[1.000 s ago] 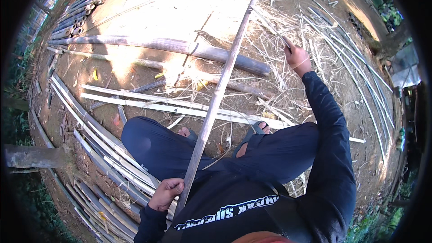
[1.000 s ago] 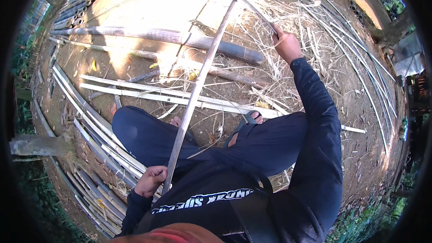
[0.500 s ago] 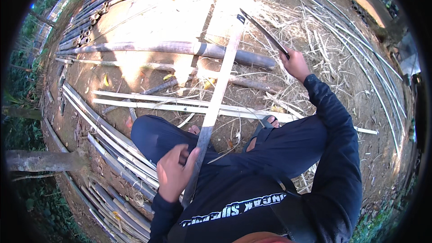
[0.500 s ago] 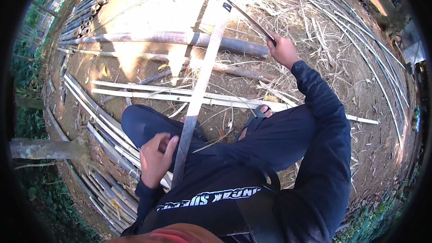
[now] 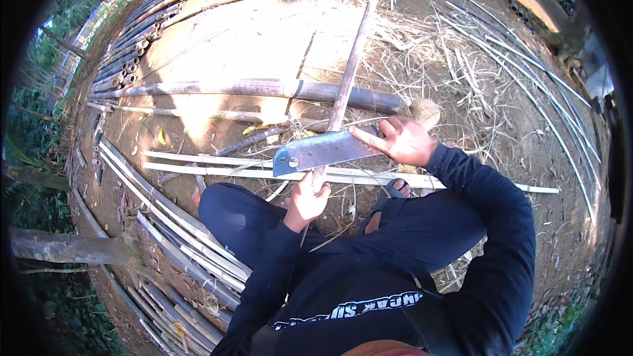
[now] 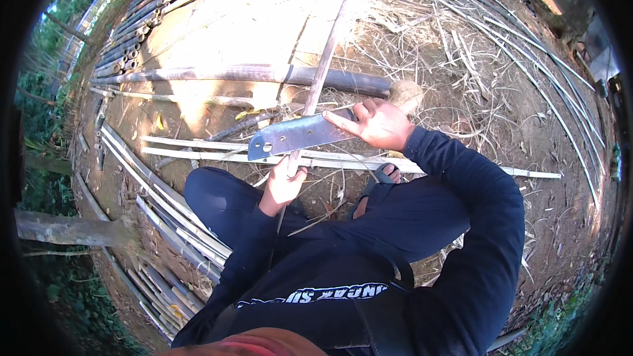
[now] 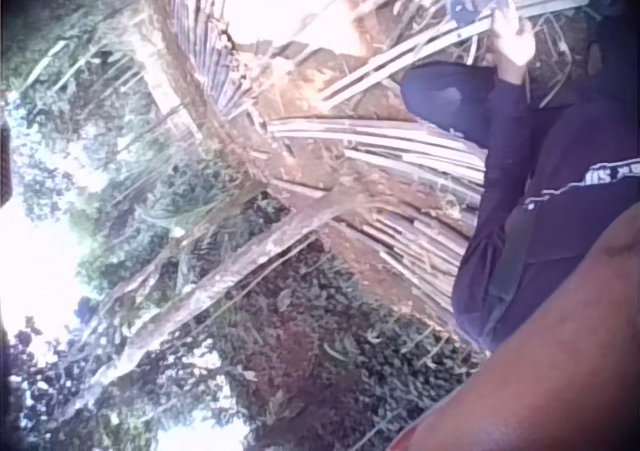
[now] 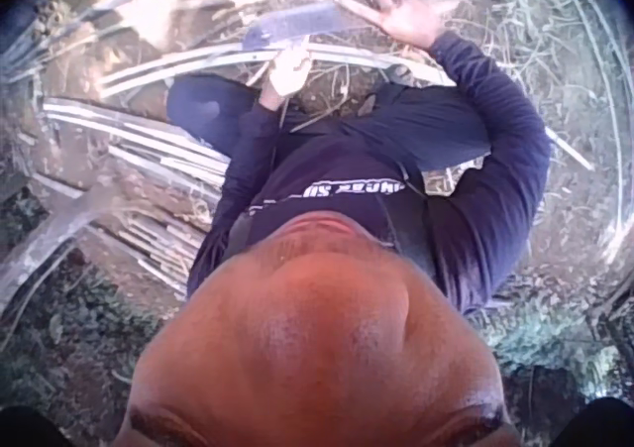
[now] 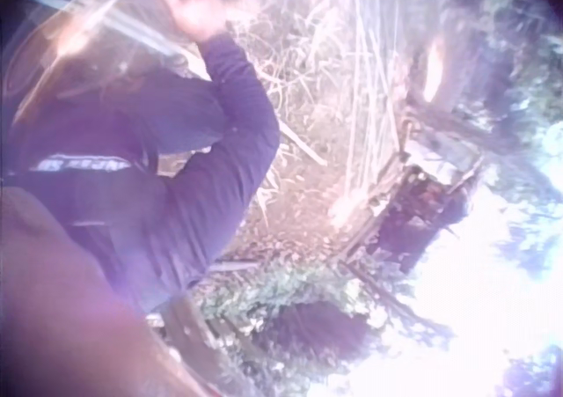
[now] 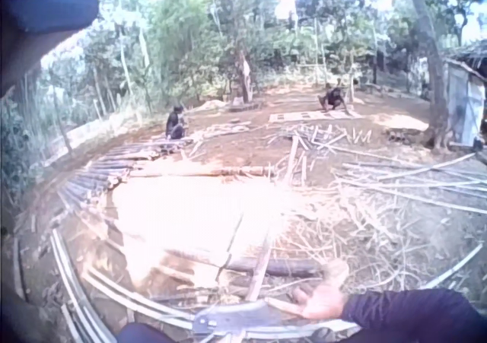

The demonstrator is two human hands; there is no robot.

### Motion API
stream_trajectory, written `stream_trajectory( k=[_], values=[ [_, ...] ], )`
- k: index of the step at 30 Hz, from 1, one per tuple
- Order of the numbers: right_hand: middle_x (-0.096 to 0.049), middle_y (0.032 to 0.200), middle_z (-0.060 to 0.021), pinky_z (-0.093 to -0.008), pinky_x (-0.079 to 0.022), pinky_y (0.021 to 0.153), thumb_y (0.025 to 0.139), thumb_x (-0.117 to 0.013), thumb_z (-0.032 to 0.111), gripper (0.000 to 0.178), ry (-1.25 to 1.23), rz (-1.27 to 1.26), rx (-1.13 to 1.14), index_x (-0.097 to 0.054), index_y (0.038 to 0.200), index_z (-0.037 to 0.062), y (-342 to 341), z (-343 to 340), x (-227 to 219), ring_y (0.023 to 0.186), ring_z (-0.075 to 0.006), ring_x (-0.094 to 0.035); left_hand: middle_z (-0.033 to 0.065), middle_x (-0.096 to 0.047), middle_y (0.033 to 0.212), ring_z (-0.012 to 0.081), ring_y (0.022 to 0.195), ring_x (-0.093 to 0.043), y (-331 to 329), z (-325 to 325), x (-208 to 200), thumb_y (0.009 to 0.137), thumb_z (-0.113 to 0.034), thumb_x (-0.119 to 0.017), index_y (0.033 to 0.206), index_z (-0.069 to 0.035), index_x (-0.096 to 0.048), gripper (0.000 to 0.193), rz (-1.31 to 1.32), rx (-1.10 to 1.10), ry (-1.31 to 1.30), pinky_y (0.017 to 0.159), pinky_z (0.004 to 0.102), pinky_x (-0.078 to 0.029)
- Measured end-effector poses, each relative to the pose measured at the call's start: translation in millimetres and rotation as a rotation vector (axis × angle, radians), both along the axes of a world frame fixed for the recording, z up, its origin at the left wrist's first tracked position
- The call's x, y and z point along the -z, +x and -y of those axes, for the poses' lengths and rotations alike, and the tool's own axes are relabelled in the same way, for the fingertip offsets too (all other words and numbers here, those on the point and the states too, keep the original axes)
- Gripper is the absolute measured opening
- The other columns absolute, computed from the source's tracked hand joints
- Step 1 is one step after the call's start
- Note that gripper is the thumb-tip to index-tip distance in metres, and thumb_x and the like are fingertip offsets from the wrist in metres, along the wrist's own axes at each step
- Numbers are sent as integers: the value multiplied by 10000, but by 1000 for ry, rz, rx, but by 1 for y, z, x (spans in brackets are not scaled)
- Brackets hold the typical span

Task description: The person shaves a thin strip of bamboo by running a machete along its length, scraping the surface to smooth it. They hold the bamboo strip by hand while repeatedly passing the blade over it.

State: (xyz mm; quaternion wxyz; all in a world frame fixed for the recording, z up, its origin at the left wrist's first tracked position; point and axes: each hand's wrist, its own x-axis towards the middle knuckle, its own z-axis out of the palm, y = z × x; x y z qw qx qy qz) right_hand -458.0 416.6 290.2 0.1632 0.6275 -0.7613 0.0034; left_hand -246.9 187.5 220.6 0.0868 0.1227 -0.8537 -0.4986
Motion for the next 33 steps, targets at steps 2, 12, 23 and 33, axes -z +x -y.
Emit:
stream_trajectory(
  k=[2,12,23,33],
  values=[
    [-513,750,-61,-356,-518,535,868,-625,117,769,-108,-46,19,-298,1543,288,-15,-10,8,613,-212,-571,203,-673,832,370,758,-675,15,-2,-23,859,-186,-661,1084,-25,-612,281,324,31,26,719,393,-529],
    [-574,788,-98,-379,-518,462,877,-644,149,728,-156,15,228,-341,1526,281,-28,-26,-9,545,-231,-605,206,-593,749,346,692,-618,79,-3,-44,908,-135,-610,968,9,-567,161,312,2,94,699,399,-488],
    [-554,778,-82,-326,-512,477,783,-710,140,826,-115,11,180,-356,1523,234,-27,-39,-14,540,-182,-548,219,-576,735,376,668,-610,120,-10,-52,913,-102,-601,958,6,-545,129,327,-1,94,647,392,-486],
    [-645,768,-170,-474,-534,615,911,-610,189,555,-371,147,717,-464,1444,234,-175,-65,-5,658,-347,-657,247,-586,701,437,722,-655,130,-38,-44,904,-120,-641,960,-5,-538,165,315,23,91,590,404,-493]
  ],
)
